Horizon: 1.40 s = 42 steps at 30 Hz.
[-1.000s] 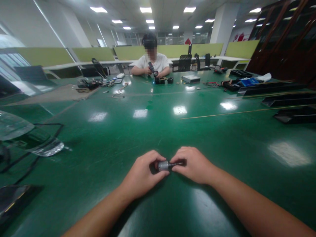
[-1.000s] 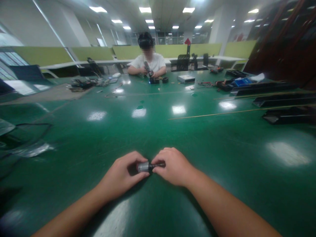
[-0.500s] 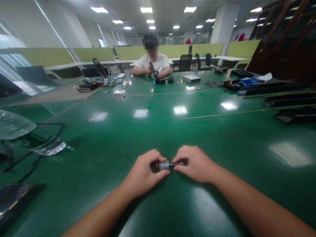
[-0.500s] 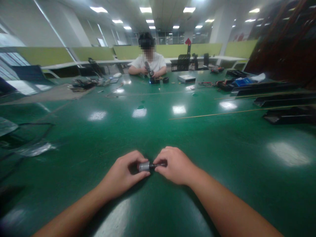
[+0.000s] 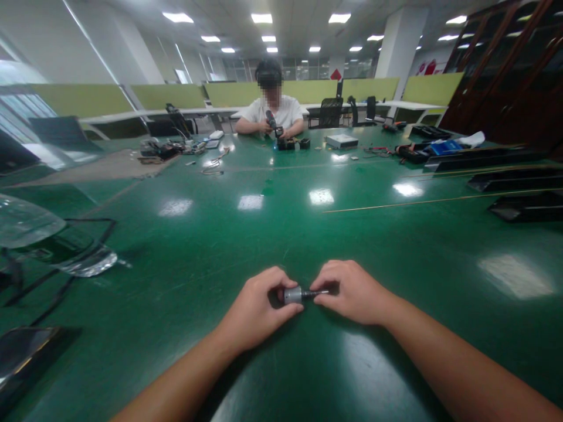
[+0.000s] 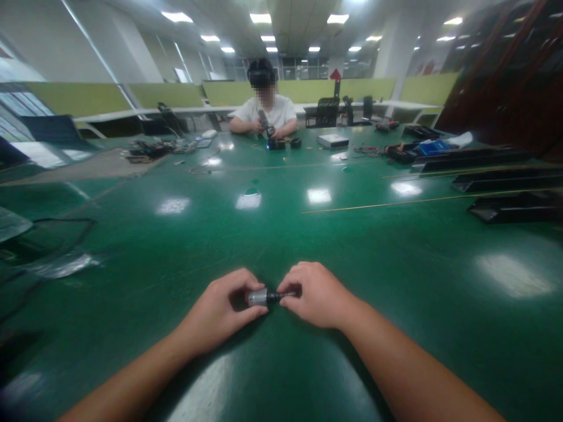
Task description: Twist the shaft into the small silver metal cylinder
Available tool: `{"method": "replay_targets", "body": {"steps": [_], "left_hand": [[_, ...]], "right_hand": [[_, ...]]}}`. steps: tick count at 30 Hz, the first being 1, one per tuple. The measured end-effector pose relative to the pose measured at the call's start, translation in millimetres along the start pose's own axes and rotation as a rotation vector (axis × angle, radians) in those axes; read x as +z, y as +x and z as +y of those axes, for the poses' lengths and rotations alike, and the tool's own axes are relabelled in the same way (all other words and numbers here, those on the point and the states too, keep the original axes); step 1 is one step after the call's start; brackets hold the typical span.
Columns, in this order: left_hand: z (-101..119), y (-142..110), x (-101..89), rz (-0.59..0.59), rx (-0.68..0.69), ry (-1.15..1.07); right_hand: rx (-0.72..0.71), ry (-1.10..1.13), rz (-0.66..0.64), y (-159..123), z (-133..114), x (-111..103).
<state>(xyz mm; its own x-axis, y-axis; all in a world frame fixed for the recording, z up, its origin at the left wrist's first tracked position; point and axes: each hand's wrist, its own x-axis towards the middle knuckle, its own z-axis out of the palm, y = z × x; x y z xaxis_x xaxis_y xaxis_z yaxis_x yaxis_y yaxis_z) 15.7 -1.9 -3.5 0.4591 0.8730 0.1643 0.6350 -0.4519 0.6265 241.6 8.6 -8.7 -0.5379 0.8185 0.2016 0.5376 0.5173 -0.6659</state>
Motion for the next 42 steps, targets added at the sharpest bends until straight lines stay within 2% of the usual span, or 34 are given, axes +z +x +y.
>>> {"method": "replay_targets", "body": {"steps": [20, 30, 42], "left_hand": [[-2.3, -0.4, -1.5, -0.018, 0.006, -0.02], [-1.1, -0.7, -3.7, -0.02, 0.006, -0.014], [-2.2, -1.5, -2.7, -0.026, 0.006, -0.006]], "right_hand": [[0.056, -0.066, -0.057, -6.1, 4.6, -19.5], [0.077, -0.06, -0.072, -6.7, 6.4, -21.8], [0.167, -0.016, -0.114, -9.2, 13.9, -32.9]]}}
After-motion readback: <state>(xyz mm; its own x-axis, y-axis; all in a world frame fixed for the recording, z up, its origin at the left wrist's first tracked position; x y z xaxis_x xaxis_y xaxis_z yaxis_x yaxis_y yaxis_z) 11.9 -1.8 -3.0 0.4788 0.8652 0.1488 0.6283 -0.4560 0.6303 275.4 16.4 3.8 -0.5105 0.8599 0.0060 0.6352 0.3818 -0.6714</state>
